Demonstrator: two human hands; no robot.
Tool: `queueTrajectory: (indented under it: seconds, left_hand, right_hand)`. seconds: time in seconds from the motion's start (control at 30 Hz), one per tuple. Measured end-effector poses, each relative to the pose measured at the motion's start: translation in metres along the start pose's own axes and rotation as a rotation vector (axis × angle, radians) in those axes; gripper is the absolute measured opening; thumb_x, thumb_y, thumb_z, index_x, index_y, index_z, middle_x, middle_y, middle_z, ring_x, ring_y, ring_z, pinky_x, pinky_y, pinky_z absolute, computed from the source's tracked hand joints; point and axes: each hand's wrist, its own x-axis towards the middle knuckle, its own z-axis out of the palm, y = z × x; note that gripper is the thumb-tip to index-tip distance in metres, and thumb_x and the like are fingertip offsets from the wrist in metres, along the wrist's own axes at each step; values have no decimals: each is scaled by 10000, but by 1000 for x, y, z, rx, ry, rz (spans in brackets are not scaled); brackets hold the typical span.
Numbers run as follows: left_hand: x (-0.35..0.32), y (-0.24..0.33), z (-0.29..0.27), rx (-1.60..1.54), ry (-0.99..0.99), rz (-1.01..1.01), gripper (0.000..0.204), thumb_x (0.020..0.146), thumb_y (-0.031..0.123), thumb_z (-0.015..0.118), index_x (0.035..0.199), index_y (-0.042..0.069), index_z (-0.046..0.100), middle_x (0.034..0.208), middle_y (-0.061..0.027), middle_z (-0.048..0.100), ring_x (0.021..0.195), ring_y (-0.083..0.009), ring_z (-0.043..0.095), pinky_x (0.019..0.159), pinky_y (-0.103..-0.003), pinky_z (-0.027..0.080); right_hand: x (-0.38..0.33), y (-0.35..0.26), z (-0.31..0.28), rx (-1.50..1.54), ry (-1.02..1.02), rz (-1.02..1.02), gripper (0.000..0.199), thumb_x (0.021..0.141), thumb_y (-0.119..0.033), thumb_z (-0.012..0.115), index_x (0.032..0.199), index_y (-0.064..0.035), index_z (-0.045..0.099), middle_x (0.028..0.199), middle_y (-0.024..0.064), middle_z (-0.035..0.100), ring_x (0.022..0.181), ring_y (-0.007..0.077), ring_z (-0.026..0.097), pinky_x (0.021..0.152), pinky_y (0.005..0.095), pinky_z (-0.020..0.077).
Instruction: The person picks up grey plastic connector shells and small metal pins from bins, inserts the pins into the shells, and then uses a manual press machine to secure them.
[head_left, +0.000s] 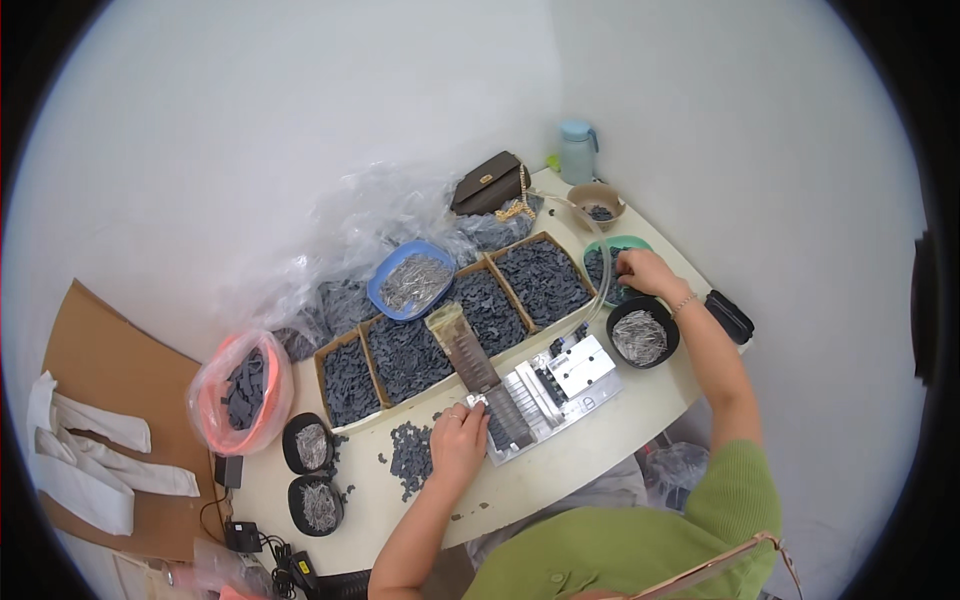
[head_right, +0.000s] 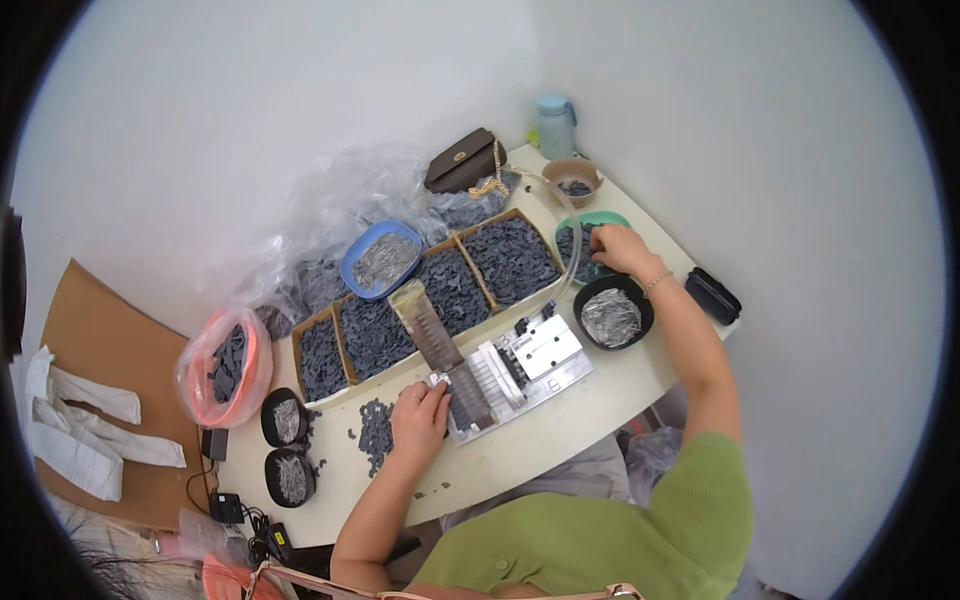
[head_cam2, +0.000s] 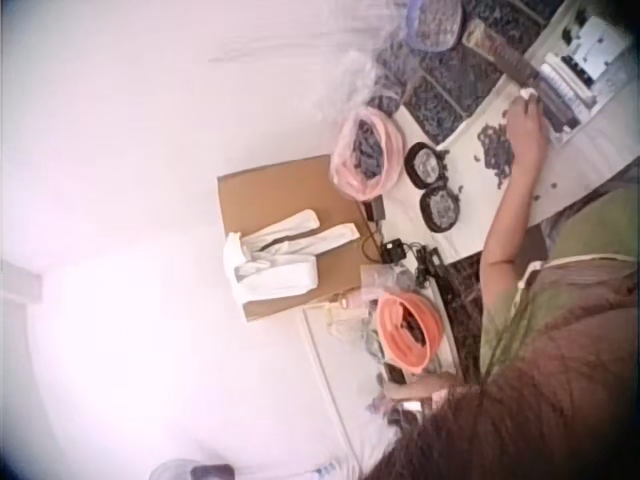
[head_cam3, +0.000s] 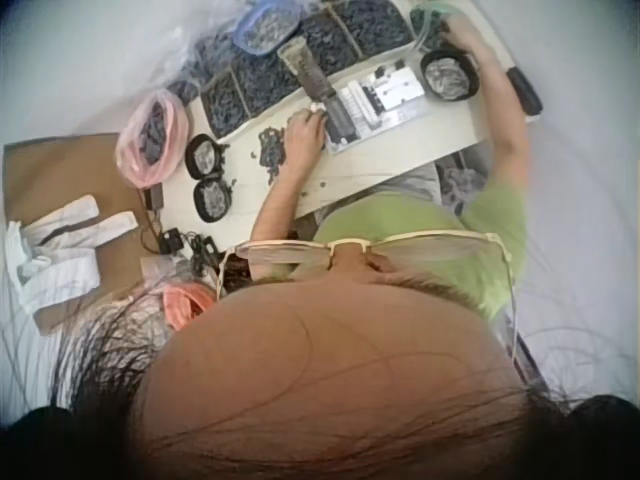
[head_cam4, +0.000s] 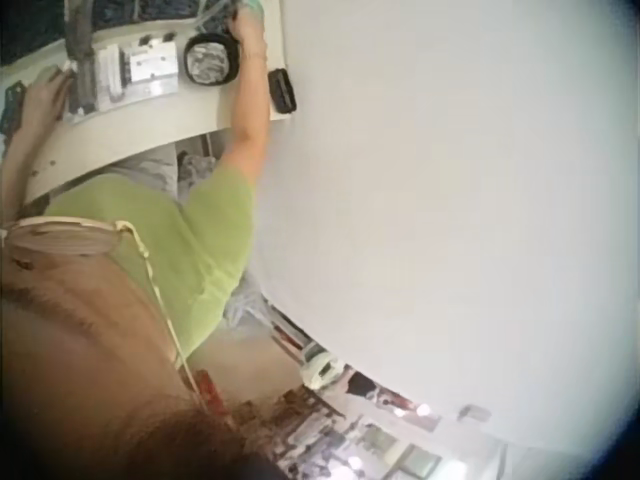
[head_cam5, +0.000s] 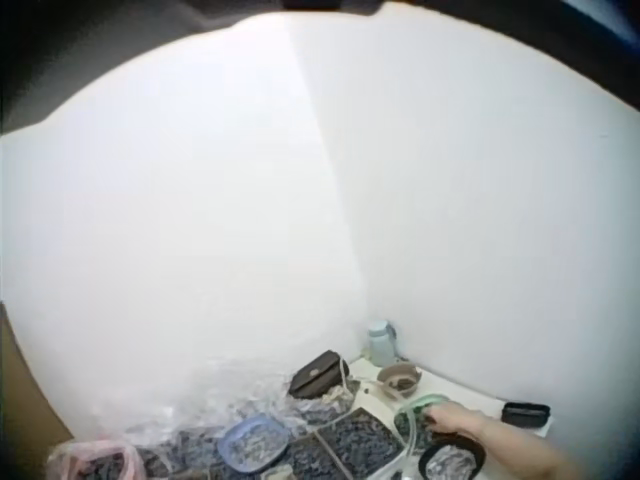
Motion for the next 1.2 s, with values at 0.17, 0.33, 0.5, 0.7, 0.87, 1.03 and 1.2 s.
queueTrajectory:
  seconds: [0.17,0.33,0.5,0.7,0.87,1.03,1.2]
  left_hand:
    - [-10,-5,4,-152,13,-91,213,765,71,699,972,22,695,736,-81,550,694,-257,549,609,-363,457]
    - [-10,-5,-3,123,-72,-1,292,790,170,694,1060,61,684,725,-62,557,692,-233,544,613,-355,419]
    - [-9,5,-6,320,-100,93,297,787,211,697,1054,82,685,724,-46,551,697,-222,545,652,-351,411]
    - [-16,13,-62,231,-45,-80,237,758,202,723,962,87,690,721,-47,574,701,-235,554,666,-368,414]
    - [-67,-35,-130,389,142,-386,188,748,119,708,924,54,683,768,-106,589,737,-297,570,645,-407,430]
    - [-129,-90,-178,547,143,-683,113,757,68,679,845,-1,664,801,-154,608,778,-350,579,703,-438,453]
    - [-155,-110,-194,414,-78,-911,62,754,68,670,790,27,639,818,-161,604,785,-347,591,691,-440,465]
  right_hand:
    - [-4,-16,-12,-25,166,-4,179,715,-64,725,847,-15,614,812,131,643,749,287,629,687,381,502]
    - [-29,-121,-30,261,276,-220,117,744,-57,678,841,-27,620,831,123,614,831,316,601,747,399,491]
    - [-59,-201,36,268,56,-684,106,742,-61,661,839,-51,619,835,92,601,822,277,599,715,381,494]
    - [-67,-237,84,13,118,-868,89,728,-99,579,803,-51,579,799,71,543,770,234,572,685,335,495]
    - [-79,-236,80,-74,120,-942,214,735,-93,569,925,-6,616,828,65,533,826,212,551,690,312,481]
    - [-85,-226,56,-107,160,-849,300,747,-103,576,1031,-18,619,861,79,541,856,236,546,729,351,453]
    - [-82,-173,8,-133,348,-546,224,753,-75,579,966,-59,648,862,107,598,836,268,597,737,399,479]
